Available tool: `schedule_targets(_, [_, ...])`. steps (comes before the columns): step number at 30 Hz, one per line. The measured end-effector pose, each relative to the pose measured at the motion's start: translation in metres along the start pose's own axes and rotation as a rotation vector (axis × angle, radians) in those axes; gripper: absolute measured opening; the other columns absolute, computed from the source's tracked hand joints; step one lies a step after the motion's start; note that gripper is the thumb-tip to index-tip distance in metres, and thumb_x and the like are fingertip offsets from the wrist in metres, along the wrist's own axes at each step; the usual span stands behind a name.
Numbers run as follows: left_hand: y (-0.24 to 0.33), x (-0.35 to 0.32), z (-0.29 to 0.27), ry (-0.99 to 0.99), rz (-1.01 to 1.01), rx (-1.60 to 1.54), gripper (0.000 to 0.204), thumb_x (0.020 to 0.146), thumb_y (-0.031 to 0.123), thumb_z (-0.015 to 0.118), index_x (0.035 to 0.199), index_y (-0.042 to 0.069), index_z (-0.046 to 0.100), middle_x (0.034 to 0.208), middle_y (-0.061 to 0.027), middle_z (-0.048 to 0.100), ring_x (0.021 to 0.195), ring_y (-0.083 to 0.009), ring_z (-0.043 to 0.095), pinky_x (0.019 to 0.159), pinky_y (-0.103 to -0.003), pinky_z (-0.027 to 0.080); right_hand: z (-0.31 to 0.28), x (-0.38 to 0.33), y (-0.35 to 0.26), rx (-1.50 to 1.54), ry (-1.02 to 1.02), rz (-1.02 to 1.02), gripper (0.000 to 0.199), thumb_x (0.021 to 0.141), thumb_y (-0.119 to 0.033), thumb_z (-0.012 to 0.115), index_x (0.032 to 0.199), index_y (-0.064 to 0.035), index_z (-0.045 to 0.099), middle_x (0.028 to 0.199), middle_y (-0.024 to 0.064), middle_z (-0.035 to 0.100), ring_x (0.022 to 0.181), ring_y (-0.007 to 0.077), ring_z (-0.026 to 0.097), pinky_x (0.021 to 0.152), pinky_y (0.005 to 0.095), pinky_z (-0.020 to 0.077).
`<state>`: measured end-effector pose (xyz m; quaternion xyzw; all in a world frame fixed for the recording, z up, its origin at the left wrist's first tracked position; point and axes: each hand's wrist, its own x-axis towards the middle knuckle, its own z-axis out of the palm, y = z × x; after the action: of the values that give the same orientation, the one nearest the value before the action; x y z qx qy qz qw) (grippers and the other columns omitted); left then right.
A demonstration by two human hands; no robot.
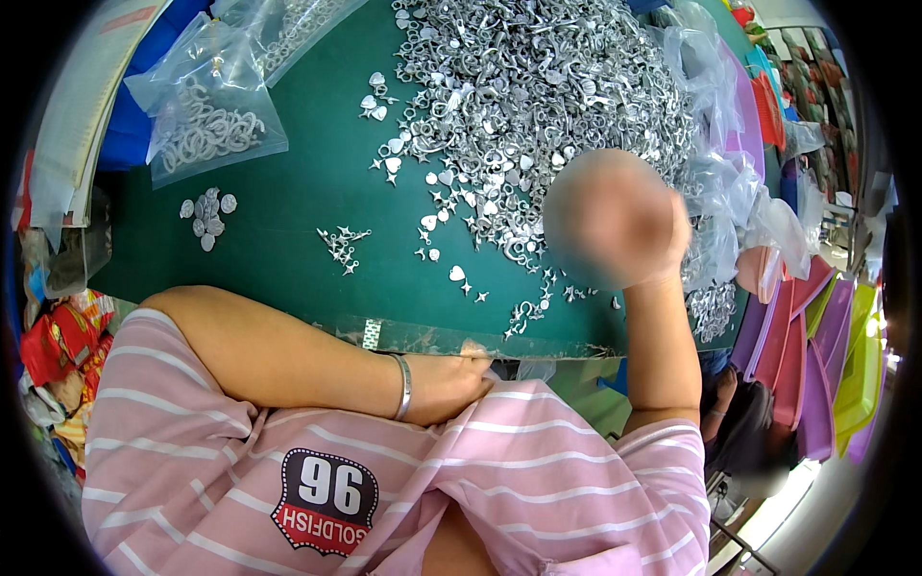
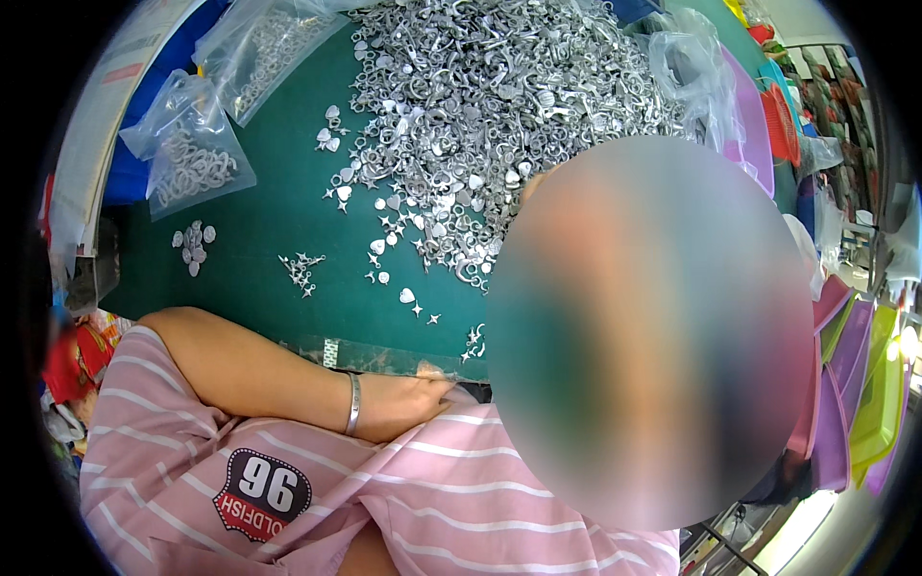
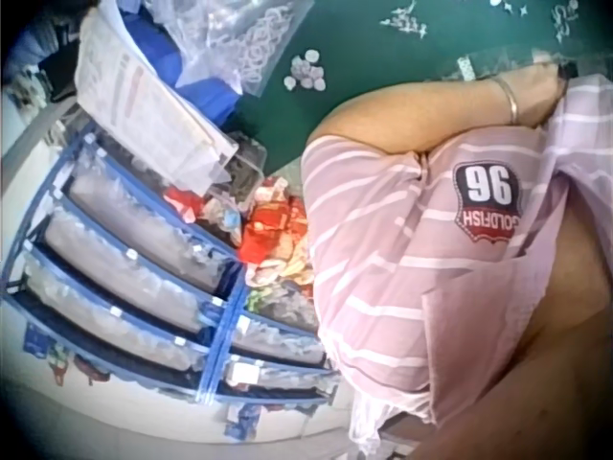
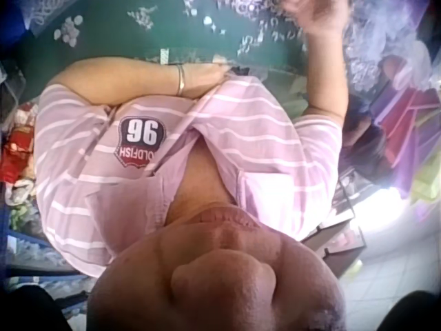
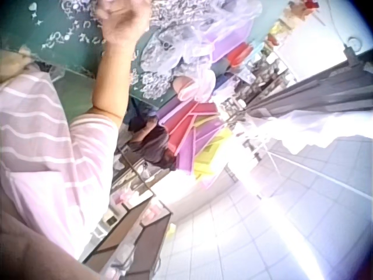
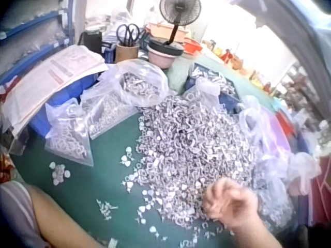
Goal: The person sorts various small metal decorative pieces from a large pile, picking out specific shapes and arranging them into small groups on the work surface before gathering them into their hand.
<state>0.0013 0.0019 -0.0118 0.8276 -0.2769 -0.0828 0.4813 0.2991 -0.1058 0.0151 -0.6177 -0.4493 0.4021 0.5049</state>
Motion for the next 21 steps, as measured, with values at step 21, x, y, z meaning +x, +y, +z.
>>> schedule_targets(21, [0.003,0.005,-0.013,-0.260,-0.105,0.021,0.043,0.077,0.015,0.060,0.116,-0.005,0.058,0.117,-0.0307,0.048,0.101,-0.0388,0.059,0.090,-0.040,0.050,0.105,-0.009,-0.056,-1.029,0.077,-0.110,0.015,0.085,-0.010,0.071,0.094,-0.0033,0.061,0.077,0.0113,0.064,0.065,0.0251,0.061,0.057,0.0339,0.0474])
